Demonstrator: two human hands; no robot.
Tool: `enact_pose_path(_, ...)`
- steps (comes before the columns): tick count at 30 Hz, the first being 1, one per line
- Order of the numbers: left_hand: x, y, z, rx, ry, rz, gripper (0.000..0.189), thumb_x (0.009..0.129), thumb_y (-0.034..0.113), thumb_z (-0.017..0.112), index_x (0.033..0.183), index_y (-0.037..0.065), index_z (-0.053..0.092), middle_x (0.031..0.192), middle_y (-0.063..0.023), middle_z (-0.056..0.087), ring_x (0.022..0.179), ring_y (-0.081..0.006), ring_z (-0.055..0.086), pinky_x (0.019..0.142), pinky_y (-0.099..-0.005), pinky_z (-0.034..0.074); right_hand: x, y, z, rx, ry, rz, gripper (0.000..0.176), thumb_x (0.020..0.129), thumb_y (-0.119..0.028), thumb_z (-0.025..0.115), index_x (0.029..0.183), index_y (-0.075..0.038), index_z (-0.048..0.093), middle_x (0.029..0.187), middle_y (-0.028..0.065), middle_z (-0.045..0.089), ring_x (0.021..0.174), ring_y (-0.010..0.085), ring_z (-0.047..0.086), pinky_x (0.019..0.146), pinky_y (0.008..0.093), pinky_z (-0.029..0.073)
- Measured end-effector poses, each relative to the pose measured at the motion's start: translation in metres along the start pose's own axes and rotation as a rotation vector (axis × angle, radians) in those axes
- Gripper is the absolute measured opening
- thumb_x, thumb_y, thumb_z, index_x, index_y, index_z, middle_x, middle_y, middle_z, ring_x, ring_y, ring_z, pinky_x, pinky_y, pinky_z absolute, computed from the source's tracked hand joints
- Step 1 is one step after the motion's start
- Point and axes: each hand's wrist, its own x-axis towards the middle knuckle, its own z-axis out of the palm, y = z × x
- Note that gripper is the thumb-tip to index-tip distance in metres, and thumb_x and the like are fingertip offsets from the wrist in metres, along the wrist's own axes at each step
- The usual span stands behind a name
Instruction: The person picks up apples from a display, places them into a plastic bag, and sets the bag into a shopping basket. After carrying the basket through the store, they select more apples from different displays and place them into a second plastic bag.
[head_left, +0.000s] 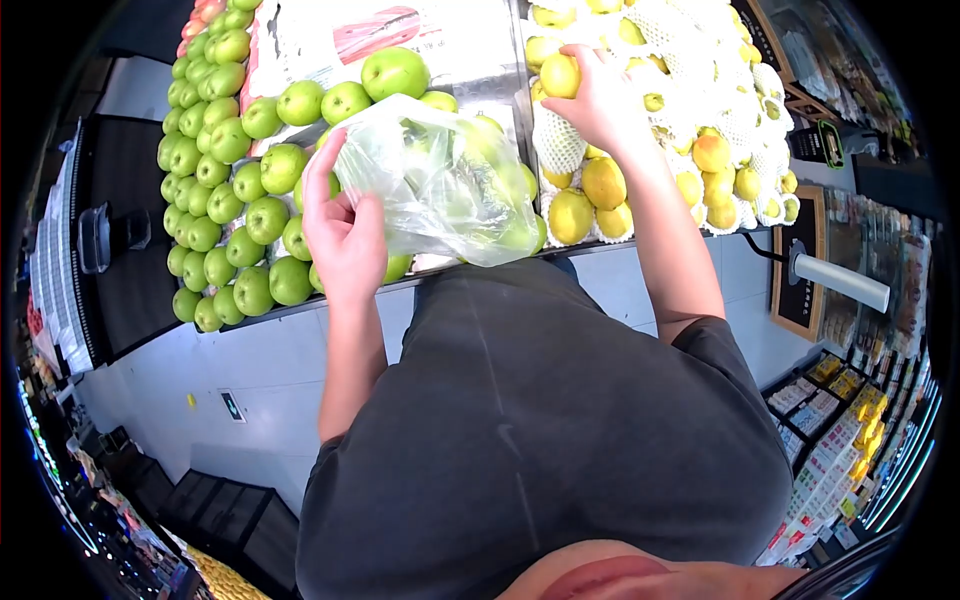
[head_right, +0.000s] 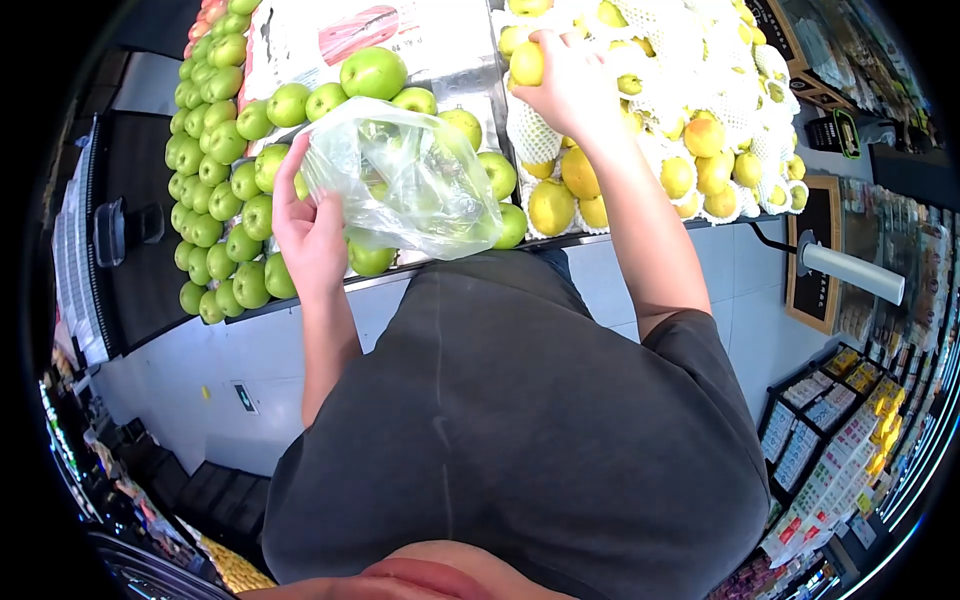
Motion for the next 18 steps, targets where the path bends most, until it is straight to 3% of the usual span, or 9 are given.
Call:
enact_pose_path(5,-0.008,0.017,-0.014,0.096,0.122,-0.018,0.065,0.076,-0.013,0.044,0.140,-0.002,0.049,0.141,-0.0113,0.050,0.072,-0.0060,0.060,0.059,-0.0188,0.046,0.001,0.005,0.017,-0.178,-0.055,-0.025,0.069,0.075,-0.041,0.082,0.133,-0.013,0.055,0.124,0.0133,0.061,0.120,0.0332,0.056,0.103,0.0448,0.043)
enact_pose_path(10,-0.015,0.020,-0.034,0.091,0.153,0.005,0.065,0.076,-0.013,0.043,0.140,-0.003,0.049,0.141,-0.0128,0.049,0.078,-0.0081,0.063,0.061,-0.0194,0.047,-0.004,-0.007,0.005,-0.249,-0.075,-0.043,0.070,0.079,-0.040,0.080,0.138,-0.013,0.054,0.127,0.0159,0.059,0.122,0.0348,0.052,0.106,0.0448,0.039)
enact_pose_path(12,-0.016,0.026,-0.038,0.035,0.174,0.080,0.065,0.076,-0.014,0.042,0.140,-0.005,0.048,0.141,-0.0141,0.049,0.083,-0.0091,0.063,0.063,-0.0196,0.048,-0.009,-0.019,-0.012,0.008,0.033,-0.237,0.060,0.082,-0.034,0.077,0.134,-0.011,0.057,0.128,0.0165,0.058,0.122,0.0351,0.051,0.107,0.0447,0.039)
enact_pose_path(13,-0.018,0.033,-0.038,0.019,0.180,0.092,0.065,0.075,-0.015,0.040,0.139,-0.007,0.048,0.141,-0.0151,0.048,0.087,-0.0102,0.063,0.066,-0.0198,0.049,-0.012,-0.039,-0.033,0.244,0.023,-0.300,0.041,0.085,-0.019,0.072,0.123,-0.007,0.062,0.122,0.0155,0.062,0.118,0.0329,0.055,0.101,0.0418,0.045)
enact_pose_path(15,-0.022,0.039,-0.043,0.040,0.166,0.125,0.065,0.075,-0.016,0.040,0.139,-0.007,0.049,0.141,-0.0154,0.047,0.091,-0.0114,0.064,0.067,-0.0202,0.049,-0.024,-0.080,-0.071,0.723,-0.133,-0.423,0.026,0.085,-0.007,0.066,0.111,-0.003,0.065,0.109,0.0135,0.066,0.104,0.0296,0.063,0.090,0.0378,0.051)
enact_pose_path(18,-0.024,0.044,-0.047,0.057,0.140,0.190,0.065,0.074,-0.017,0.038,0.138,-0.008,0.049,0.142,-0.0156,0.046,0.095,-0.0132,0.064,0.070,-0.0209,0.050,-0.045,-0.132,-0.088,0.952,-0.348,-0.619,0.019,0.084,0.001,0.059,0.102,-0.001,0.065,0.094,0.0124,0.068,0.086,0.0300,0.067,0.079,0.0378,0.054)
